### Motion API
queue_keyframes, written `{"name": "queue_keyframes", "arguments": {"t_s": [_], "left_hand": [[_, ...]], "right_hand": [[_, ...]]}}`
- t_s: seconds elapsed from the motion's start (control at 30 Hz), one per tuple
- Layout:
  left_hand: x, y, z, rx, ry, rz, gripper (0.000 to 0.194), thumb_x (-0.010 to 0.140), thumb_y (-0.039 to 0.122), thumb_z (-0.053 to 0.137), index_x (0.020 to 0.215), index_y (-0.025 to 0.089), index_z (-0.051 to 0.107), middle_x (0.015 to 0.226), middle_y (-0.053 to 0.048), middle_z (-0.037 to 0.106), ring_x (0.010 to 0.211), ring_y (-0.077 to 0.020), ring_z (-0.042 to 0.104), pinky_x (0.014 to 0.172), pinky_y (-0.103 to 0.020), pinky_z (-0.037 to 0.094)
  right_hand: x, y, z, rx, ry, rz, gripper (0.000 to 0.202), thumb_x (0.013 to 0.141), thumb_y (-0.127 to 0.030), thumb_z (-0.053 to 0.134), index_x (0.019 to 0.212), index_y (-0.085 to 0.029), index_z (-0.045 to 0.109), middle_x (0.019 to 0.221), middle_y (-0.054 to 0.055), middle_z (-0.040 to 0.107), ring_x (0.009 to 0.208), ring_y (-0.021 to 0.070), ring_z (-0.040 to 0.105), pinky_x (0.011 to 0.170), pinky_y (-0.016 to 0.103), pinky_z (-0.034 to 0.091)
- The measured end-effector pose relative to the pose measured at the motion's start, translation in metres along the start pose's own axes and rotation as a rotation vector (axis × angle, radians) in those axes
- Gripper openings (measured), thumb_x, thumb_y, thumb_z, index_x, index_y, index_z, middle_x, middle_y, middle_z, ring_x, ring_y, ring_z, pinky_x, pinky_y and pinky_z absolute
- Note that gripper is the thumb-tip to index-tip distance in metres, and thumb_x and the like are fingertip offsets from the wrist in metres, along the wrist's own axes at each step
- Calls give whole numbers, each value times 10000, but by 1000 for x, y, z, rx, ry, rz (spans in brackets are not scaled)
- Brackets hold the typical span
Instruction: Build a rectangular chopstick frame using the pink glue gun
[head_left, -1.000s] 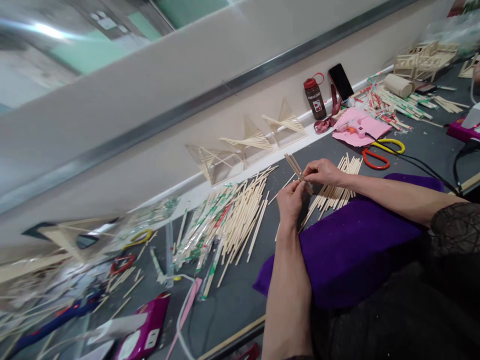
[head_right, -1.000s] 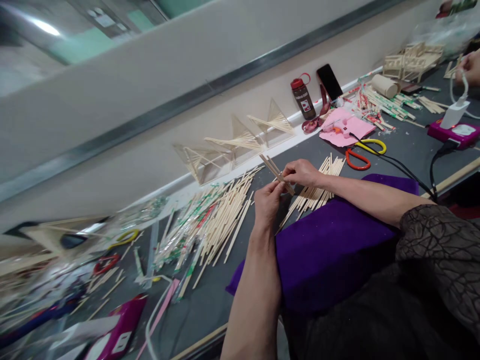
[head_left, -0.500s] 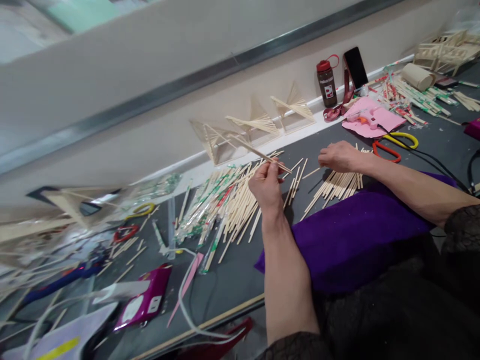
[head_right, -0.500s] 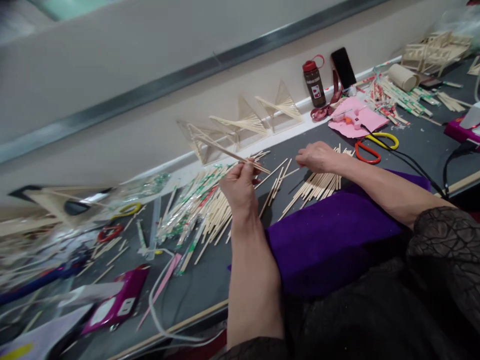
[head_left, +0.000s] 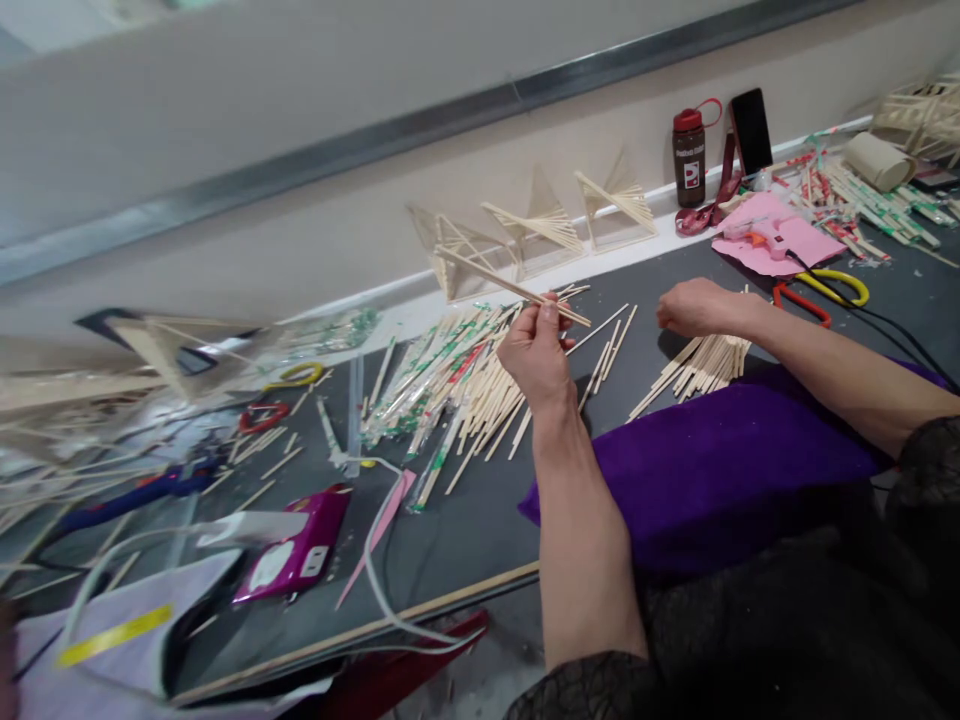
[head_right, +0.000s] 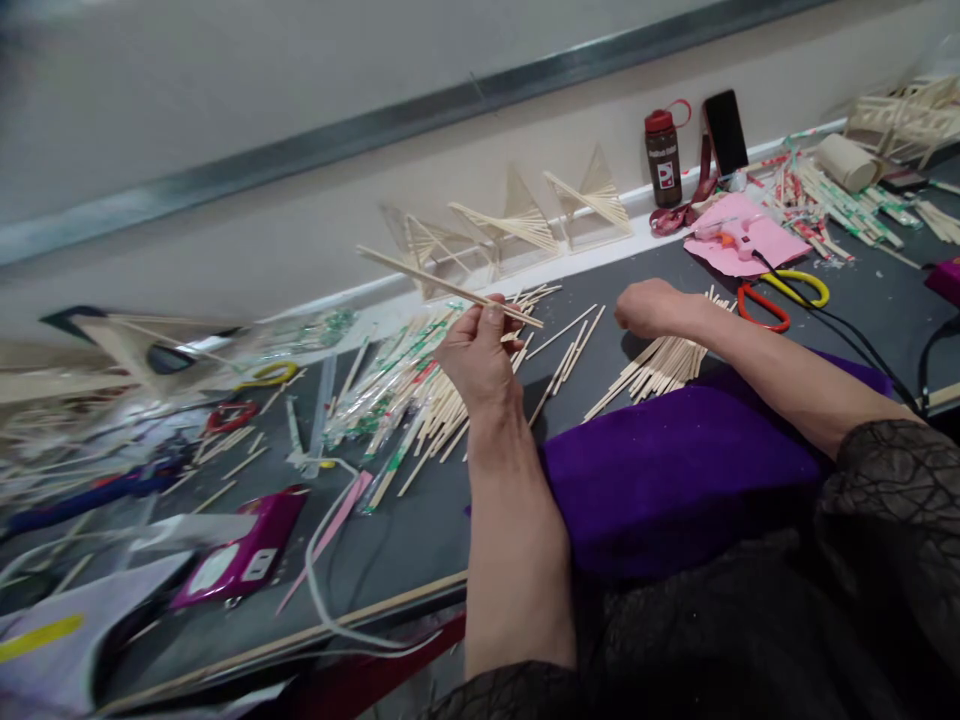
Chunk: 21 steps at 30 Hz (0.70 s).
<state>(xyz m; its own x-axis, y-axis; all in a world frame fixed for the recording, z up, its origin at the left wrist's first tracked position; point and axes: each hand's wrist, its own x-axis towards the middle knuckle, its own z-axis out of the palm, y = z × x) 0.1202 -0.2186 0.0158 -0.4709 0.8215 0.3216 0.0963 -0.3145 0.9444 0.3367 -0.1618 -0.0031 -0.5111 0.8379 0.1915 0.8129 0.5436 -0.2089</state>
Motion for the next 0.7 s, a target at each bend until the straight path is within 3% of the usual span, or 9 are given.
{"name": "queue_keyframes", "arguments": {"t_s": [0.1,0.23,0.53,0.7], "left_hand": [[0,0,-1,16,-7,3,227,821,370,680,896,170,759,796,-24,731,664,-93,632,483,-156,430],[3,-1,-5,3,30,15,215,839,364,680,907,176,760,812,-24,730,680,-98,649,479,-163,428],[2,-1,-2,1,-19,1,223,854,355,671,950,177,765,833,-29,739,686,-94,648,488,-160,437],[-2,-9,6,38,-140,-32,288,826,416,689,951,169,769,844,-46,753,706,-118,666,505,-183,454]], "right_hand": [[19,-24,3,-176,-162,-82,260,885,-104,577,984,-233,780,1030,96,758,849,221,684,624,303,398],[32,-42,12,-298,-155,-160,312,948,-81,459,1075,-172,729,1126,145,717,940,242,692,644,309,413],[22,-32,14,-370,-166,-211,260,926,-69,503,914,-197,728,1021,103,741,893,222,690,634,305,404],[10,-12,3,-158,-72,-54,164,811,-55,625,800,-204,691,957,66,750,842,199,678,630,290,419]]}}
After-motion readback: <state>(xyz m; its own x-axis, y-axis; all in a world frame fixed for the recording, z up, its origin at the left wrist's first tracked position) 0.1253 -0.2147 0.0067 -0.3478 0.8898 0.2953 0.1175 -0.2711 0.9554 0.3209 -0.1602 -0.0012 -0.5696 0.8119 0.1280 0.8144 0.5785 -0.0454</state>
